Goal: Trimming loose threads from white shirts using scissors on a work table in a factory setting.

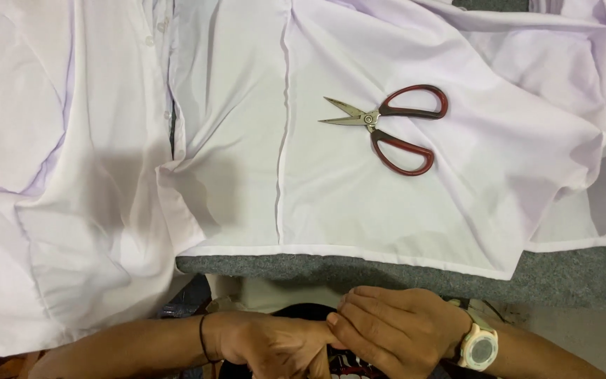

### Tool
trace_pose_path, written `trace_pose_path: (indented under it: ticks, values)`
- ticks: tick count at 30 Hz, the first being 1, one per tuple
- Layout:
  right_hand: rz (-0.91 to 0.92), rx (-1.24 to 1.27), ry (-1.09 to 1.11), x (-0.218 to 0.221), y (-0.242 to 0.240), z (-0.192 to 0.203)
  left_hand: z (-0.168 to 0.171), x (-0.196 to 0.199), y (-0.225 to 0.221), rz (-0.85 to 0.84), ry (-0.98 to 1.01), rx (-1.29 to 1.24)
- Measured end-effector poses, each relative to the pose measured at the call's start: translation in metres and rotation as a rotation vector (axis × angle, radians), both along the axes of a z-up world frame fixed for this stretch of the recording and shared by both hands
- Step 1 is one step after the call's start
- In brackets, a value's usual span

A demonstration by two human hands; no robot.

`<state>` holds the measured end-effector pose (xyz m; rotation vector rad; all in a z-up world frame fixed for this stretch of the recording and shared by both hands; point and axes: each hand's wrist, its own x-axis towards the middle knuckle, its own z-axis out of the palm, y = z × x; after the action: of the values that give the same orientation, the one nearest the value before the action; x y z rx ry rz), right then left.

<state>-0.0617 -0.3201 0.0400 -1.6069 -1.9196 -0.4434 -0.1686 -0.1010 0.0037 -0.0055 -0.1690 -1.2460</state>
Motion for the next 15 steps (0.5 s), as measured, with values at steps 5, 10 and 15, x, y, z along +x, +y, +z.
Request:
trace_pose_path:
  ticks: [5, 10, 15]
  values:
    - [0.001, -0.237, 0.373, 0.003, -0.011, -0.009, 0.018, 0.022, 0.000, 0.053, -0.785, 0.429]
    - [0.087, -0.611, 1.240, -0.014, -0.014, -0.006, 0.034, 0.029, -0.008, 0.010, -1.712, 0.991]
    - [-0.067, -0.491, 1.053, -0.031, -0.029, -0.030, 0.032, 0.027, -0.001, -0.016, -1.377, 0.807]
